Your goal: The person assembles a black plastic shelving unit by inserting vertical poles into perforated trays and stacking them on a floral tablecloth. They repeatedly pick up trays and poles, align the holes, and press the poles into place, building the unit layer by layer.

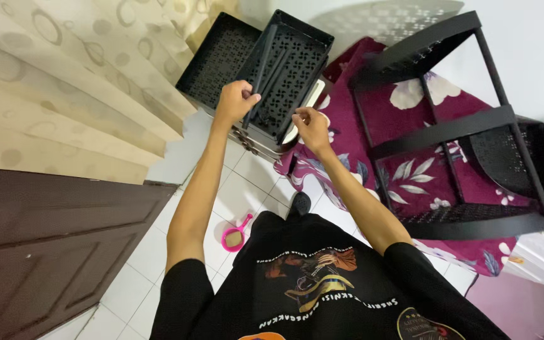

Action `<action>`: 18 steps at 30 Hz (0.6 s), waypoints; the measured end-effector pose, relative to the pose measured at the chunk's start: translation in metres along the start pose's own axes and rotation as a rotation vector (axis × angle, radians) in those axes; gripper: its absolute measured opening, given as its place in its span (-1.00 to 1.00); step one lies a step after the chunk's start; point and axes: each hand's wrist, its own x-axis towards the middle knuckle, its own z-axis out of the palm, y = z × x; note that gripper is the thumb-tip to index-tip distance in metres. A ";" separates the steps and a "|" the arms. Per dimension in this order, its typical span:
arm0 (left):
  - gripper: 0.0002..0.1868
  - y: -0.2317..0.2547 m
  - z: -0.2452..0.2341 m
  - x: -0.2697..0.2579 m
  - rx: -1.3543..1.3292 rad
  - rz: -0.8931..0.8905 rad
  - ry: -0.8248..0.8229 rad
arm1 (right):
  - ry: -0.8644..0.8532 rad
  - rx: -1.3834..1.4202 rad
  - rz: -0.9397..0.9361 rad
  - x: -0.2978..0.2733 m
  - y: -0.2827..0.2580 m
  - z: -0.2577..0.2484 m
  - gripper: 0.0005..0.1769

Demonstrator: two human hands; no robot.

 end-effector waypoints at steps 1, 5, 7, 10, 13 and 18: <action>-0.73 -0.014 0.002 0.009 0.031 0.028 -0.003 | 0.023 -0.013 0.010 0.003 0.006 0.004 -0.66; -0.68 -0.064 0.010 0.045 0.113 0.073 -0.064 | 0.044 -0.103 0.139 0.013 0.014 0.020 -0.55; -0.66 -0.084 0.021 0.059 0.147 0.035 -0.107 | 0.057 -0.120 0.174 0.014 0.013 0.025 -0.48; -0.63 -0.107 0.032 0.077 0.240 -0.057 -0.175 | 0.034 -0.115 0.294 0.017 0.005 0.032 -0.41; -0.61 -0.117 0.040 0.087 0.308 -0.084 -0.224 | 0.076 -0.143 0.290 0.020 0.000 0.038 -0.40; -0.61 -0.101 0.040 0.083 0.416 -0.090 -0.337 | 0.107 -0.137 0.333 0.018 -0.002 0.046 -0.44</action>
